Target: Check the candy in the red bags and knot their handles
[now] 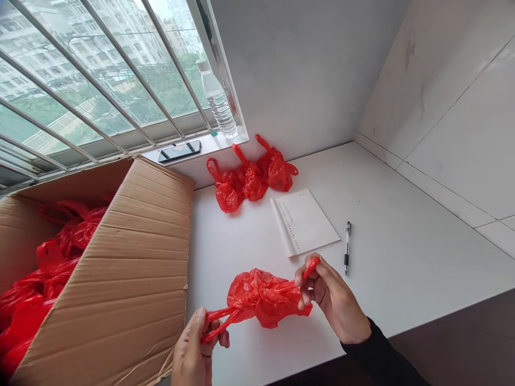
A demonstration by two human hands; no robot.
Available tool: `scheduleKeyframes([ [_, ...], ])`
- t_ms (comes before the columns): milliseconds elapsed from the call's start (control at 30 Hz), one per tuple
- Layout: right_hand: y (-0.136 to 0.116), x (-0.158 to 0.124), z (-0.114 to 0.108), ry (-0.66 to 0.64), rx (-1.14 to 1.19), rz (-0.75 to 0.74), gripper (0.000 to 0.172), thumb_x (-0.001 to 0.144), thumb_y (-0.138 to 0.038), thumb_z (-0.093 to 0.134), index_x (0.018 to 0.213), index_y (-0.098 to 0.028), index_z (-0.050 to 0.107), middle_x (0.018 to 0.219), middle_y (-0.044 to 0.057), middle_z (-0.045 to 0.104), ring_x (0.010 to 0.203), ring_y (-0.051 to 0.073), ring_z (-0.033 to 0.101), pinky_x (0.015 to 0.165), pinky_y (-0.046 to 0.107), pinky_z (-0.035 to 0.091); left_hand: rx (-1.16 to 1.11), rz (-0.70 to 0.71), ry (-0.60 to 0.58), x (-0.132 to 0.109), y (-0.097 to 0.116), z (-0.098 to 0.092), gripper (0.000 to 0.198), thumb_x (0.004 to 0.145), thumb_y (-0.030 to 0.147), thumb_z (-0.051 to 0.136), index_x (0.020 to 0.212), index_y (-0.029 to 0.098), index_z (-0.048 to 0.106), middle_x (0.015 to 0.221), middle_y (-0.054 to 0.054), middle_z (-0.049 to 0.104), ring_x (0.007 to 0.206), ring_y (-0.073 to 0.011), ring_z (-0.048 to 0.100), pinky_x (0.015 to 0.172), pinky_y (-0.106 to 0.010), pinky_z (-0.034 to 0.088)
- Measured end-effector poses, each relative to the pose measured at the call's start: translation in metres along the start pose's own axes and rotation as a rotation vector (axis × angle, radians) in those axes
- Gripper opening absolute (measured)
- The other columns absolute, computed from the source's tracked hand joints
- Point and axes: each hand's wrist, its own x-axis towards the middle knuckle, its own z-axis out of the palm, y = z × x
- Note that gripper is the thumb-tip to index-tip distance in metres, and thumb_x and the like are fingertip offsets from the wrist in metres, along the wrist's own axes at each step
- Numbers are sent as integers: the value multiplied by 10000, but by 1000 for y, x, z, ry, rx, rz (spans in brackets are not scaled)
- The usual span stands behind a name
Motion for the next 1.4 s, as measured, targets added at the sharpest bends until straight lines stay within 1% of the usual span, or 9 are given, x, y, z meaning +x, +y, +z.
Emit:
scheduleKeyframes([
  [100,-1,-2,1,3,-6,12,279,1002,-462,483,824,-249,515,676,-29,490,535,121,349,519,263,451,-56,-35,-24,2,2,3,458,788,603,684,612,193,580,542,11,515,530,-152,474,549,-277,434],
  [300,-3,-5,-4,55,-122,46,295,978,-498,513,830,-243,524,604,-53,331,547,127,191,471,241,356,-154,-71,-13,14,5,5,459,683,585,788,596,174,604,498,40,450,458,-114,417,439,-262,417],
  [467,-2,-5,-10,35,-193,74,324,975,-529,505,827,-241,515,633,-42,353,574,136,250,522,268,383,-205,-98,-42,19,6,5,407,700,527,805,627,165,634,546,25,493,480,-127,464,432,-275,447],
  [800,6,-8,-14,19,-226,111,345,987,-540,481,852,-229,542,666,-41,428,556,122,400,587,287,366,-309,-54,-130,14,-4,11,305,795,474,743,914,195,708,838,-58,625,772,-200,572,650,-338,549],
  [933,6,-8,-15,2,-243,93,321,991,-527,475,915,-236,589,778,-11,528,602,129,444,611,295,432,-13,44,-122,8,-15,13,389,862,446,690,1186,235,648,1064,-91,645,856,-219,594,770,-383,548],
  [1067,-1,-5,-18,26,-258,-45,294,993,-490,450,1123,-277,604,1170,64,564,873,204,559,748,379,561,522,484,-19,9,-20,16,393,942,331,600,1334,309,584,1446,-103,497,1225,-291,524,1059,-472,421],
  [1167,-6,-10,-16,118,-414,-188,289,1001,-404,447,1257,-313,545,1345,71,501,1098,250,555,907,449,563,690,739,-85,17,-19,22,486,984,209,507,1447,355,482,1474,-86,488,1369,-284,418,1115,-488,373],
  [1333,7,-29,1,409,-960,-717,427,945,-290,590,1358,-348,502,1402,65,458,1322,300,457,1116,556,400,697,787,-239,27,-20,35,530,945,130,547,1428,345,520,1155,-73,663,1130,-249,582,919,-409,537],
  [1400,15,-30,8,383,-1219,-776,387,938,-277,602,1312,-367,560,1400,52,464,1335,310,438,1102,568,412,695,789,-275,25,-22,38,515,938,106,545,1390,354,555,1087,-60,658,1053,-225,603,863,-379,560],
])
